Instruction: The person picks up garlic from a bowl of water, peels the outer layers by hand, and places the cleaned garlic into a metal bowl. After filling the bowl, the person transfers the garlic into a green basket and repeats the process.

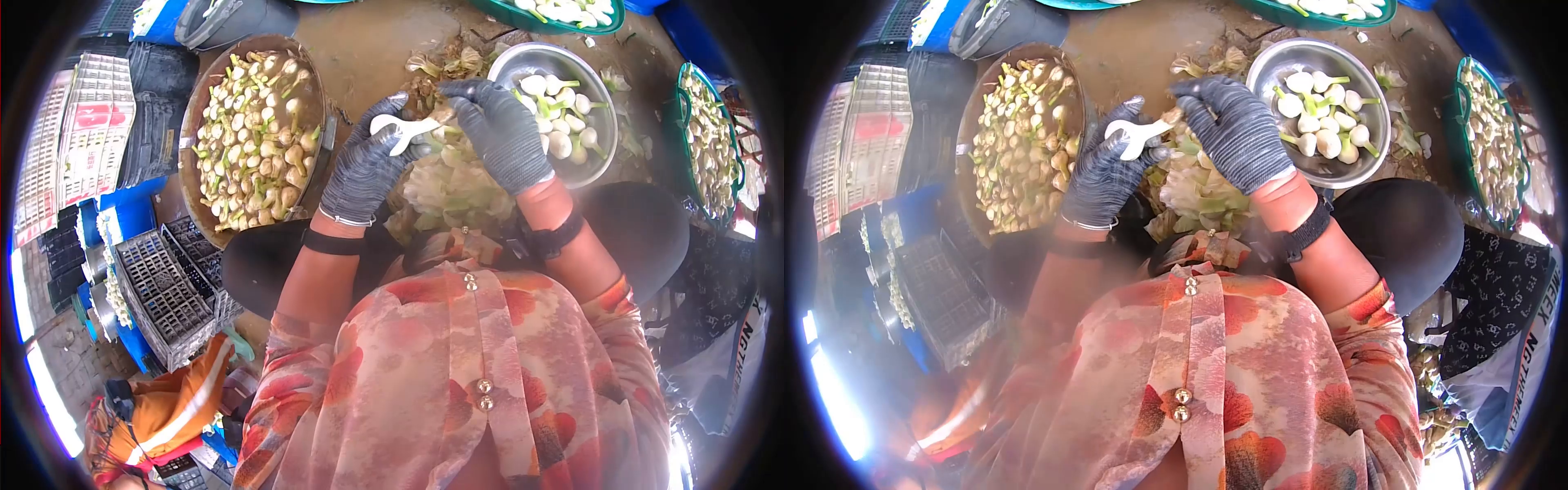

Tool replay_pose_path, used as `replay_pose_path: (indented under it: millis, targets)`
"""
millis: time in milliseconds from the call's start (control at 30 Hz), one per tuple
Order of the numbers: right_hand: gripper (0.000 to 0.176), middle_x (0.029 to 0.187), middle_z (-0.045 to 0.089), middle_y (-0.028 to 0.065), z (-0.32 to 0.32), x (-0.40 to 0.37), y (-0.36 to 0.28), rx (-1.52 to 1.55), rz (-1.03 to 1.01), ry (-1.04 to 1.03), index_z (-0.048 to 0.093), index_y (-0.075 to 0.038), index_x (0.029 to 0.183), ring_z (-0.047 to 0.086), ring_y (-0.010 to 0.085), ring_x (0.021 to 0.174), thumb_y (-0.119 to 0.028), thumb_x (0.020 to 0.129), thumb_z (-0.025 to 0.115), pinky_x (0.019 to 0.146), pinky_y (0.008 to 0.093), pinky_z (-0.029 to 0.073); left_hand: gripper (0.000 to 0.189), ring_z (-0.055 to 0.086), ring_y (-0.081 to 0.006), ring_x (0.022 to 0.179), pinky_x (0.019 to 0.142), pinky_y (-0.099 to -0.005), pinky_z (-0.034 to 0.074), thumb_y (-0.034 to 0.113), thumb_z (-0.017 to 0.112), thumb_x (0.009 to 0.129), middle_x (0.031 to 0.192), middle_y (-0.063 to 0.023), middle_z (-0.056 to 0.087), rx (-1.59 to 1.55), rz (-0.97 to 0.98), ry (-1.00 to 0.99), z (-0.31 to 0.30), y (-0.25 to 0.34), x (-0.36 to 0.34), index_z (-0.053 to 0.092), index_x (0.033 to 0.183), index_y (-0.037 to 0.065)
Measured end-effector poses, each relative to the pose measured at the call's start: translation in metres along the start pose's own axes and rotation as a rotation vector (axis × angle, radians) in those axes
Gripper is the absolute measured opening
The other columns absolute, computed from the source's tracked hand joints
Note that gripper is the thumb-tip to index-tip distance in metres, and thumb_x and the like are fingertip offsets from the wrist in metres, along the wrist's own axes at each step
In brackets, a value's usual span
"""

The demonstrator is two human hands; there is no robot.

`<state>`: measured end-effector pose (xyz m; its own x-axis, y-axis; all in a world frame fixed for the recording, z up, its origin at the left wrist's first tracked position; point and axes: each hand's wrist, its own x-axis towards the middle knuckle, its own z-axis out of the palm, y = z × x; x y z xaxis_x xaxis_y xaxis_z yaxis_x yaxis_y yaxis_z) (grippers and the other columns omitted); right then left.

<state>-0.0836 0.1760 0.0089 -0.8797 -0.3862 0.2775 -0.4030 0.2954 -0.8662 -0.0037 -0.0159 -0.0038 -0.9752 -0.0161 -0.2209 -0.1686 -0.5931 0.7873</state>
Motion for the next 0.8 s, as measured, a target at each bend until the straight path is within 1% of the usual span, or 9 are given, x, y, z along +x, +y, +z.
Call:
replay_pose_path:
  millis: [167,233,267,333,367,467,567,667,800]
  targets:
    - [0.021,0.091,0.069,0.0136,-0.005,0.0,-0.02,-0.194,-0.167,0.001,0.072,-0.007,0.102,0.065,0.0313,0.086,-0.019,0.086,0.064,0.082,0.0404,0.051,0.06,0.06,-0.0229,0.099,0.091,-0.0361,0.053,0.03,0.068,0.087,0.109,-0.0127,0.059,0.232,-0.015,0.06,0.003,0.005,0.0,0.047,0.134,-0.002]
    - [0.021,0.087,0.069,0.0134,0.0,0.0,-0.019,-0.316,-0.234,-0.048,0.072,-0.009,0.099,0.065,0.0306,0.083,-0.023,0.086,0.064,0.082,0.0415,0.05,0.061,0.06,-0.0225,0.1,0.092,-0.0351,0.052,0.029,0.067,0.087,0.111,-0.0137,0.059,0.031,-0.074,0.048,-0.001,0.002,0.001,0.046,0.135,-0.002]
    - [0.021,0.085,0.069,0.0133,0.003,-0.001,-0.016,-0.372,-0.211,-0.108,0.073,-0.01,0.097,0.065,0.0304,0.083,-0.025,0.086,0.064,0.083,0.0416,0.05,0.061,0.06,-0.0224,0.1,0.092,-0.0346,0.052,0.028,0.066,0.088,0.112,-0.0142,0.059,-0.072,-0.106,0.038,-0.003,-0.002,0.004,0.045,0.136,-0.003]
    - [0.022,0.083,0.069,0.0131,0.013,-0.007,-0.007,-0.485,-0.164,-0.23,0.073,-0.012,0.094,0.066,0.0299,0.081,-0.031,0.086,0.063,0.084,0.0419,0.049,0.063,0.059,-0.0223,0.103,0.093,-0.0339,0.051,0.026,0.066,0.088,0.114,-0.0143,0.059,0.049,-0.086,-0.032,-0.011,-0.01,0.008,0.042,0.138,-0.003]
    - [0.024,0.081,0.069,0.0125,0.017,-0.009,-0.005,-0.45,-0.147,-0.203,0.072,-0.013,0.091,0.066,0.03,0.08,-0.034,0.086,0.062,0.083,0.0418,0.049,0.064,0.059,-0.0222,0.104,0.093,-0.0336,0.051,0.026,0.066,0.087,0.114,-0.0144,0.059,0.11,-0.073,-0.065,-0.013,-0.011,0.009,0.04,0.139,-0.004]
    - [0.022,0.078,0.068,0.0119,0.018,-0.008,-0.002,-0.505,-0.139,-0.233,0.072,-0.014,0.089,0.066,0.03,0.079,-0.033,0.086,0.063,0.083,0.0415,0.049,0.056,0.06,-0.0186,0.096,0.087,-0.0304,0.053,0.011,0.06,0.088,0.11,-0.0089,0.056,-0.035,-0.195,-0.028,-0.004,-0.007,0.007,0.04,0.139,0.001]
    - [0.023,0.078,0.068,0.0134,0.017,-0.006,-0.001,-0.476,-0.036,-0.279,0.07,-0.011,0.088,0.066,0.0318,0.079,-0.033,0.086,0.063,0.079,0.0425,0.05,0.061,0.058,-0.0168,0.097,0.086,-0.0298,0.052,0.006,0.06,0.084,0.111,-0.0085,0.055,0.31,-0.161,-0.087,-0.002,-0.007,0.002,0.039,0.141,0.001]
    - [0.028,0.081,0.069,0.0157,0.02,-0.009,0.006,-0.208,0.247,-0.289,0.069,-0.008,0.089,0.066,0.0343,0.079,-0.035,0.086,0.064,0.075,0.0432,0.051,0.063,0.056,-0.0144,0.098,0.086,-0.0291,0.051,0.003,0.062,0.083,0.111,-0.0083,0.055,0.439,-0.16,-0.125,0.003,0.0,0.001,0.039,0.141,0.002]
    - [0.03,0.085,0.069,0.0179,0.015,-0.01,0.01,-0.02,0.253,-0.295,0.069,-0.005,0.094,0.066,0.036,0.08,-0.034,0.09,0.063,0.073,0.042,0.052,0.063,0.056,-0.015,0.099,0.089,-0.0289,0.049,0.005,0.062,0.083,0.114,-0.0091,0.055,0.471,-0.089,-0.126,-0.005,-0.003,0.004,0.039,0.142,0.003]
